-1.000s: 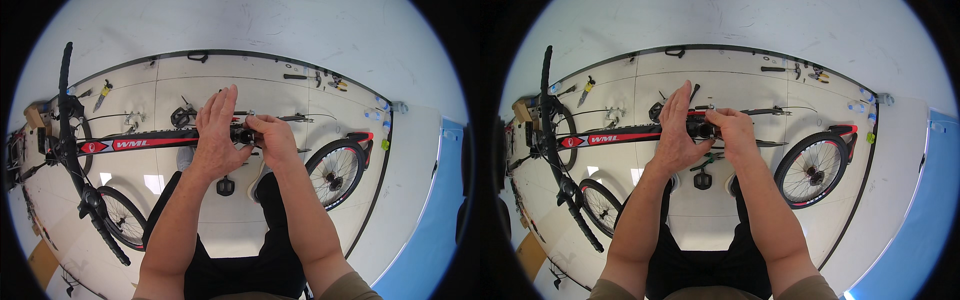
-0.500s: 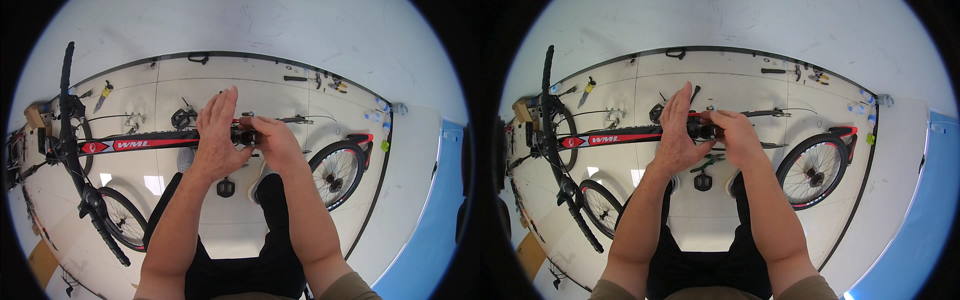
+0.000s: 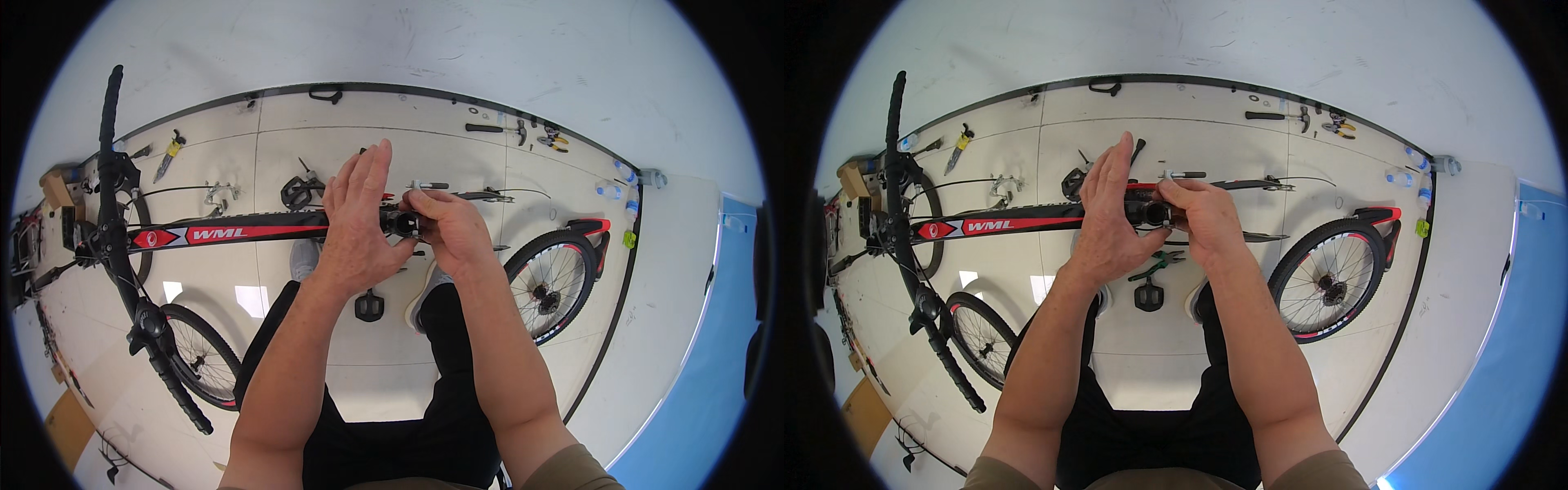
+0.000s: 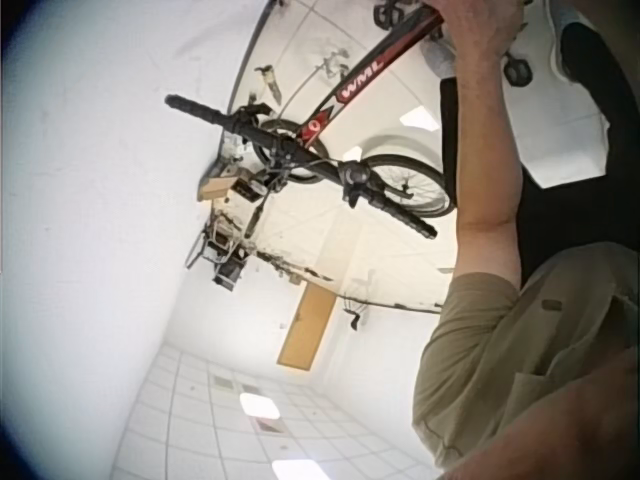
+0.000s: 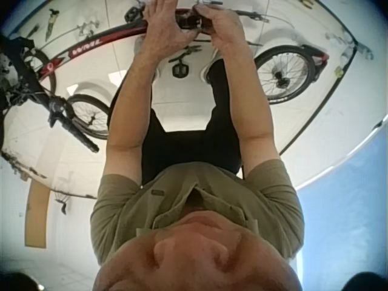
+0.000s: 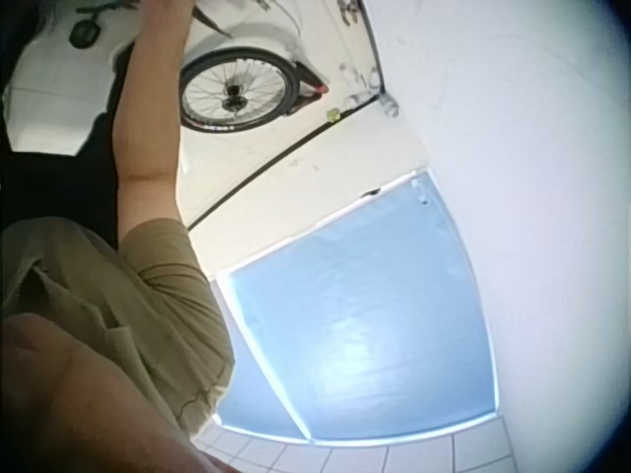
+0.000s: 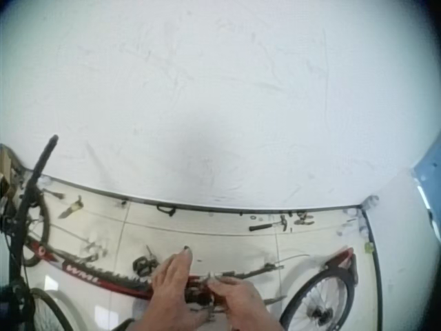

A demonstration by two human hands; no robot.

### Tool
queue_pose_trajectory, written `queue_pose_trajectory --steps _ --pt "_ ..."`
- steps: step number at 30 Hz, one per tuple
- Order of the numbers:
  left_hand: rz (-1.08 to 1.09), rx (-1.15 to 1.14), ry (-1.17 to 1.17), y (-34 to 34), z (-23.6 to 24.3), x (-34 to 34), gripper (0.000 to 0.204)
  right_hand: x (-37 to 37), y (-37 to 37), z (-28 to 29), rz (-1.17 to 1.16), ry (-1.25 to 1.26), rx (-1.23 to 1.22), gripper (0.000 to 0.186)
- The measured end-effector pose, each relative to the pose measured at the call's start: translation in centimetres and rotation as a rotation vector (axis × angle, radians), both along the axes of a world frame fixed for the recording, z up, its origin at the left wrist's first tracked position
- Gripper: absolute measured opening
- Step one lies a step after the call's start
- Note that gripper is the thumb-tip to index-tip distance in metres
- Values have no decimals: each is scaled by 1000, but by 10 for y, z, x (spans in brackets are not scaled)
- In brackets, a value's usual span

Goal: The person uses a hex key to tighten bolts on the bicycle seat post clamp. They then rotate the handlebars to check alignment.

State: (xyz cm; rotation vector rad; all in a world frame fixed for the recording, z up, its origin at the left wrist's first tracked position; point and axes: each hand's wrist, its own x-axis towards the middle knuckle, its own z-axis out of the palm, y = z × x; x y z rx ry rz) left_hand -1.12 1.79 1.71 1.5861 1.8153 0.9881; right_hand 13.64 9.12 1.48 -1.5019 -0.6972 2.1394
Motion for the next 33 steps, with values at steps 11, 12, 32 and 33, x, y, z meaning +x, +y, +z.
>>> queue_pose_trajectory --steps 11,12,32,33 --pt "-12 0 9 2 0 -1 120 -8 -5 -7 -106 -25 24 26" --pt "-15 7 13 2 0 -1 121 -7 -4 -6 -84 -18 20 26" --pt "1 -3 2 0 1 0 120 1 -1 1 3 62 2 23" --pt "1 0 3 0 1 0 120 1 -1 2 -3 46 9 23"
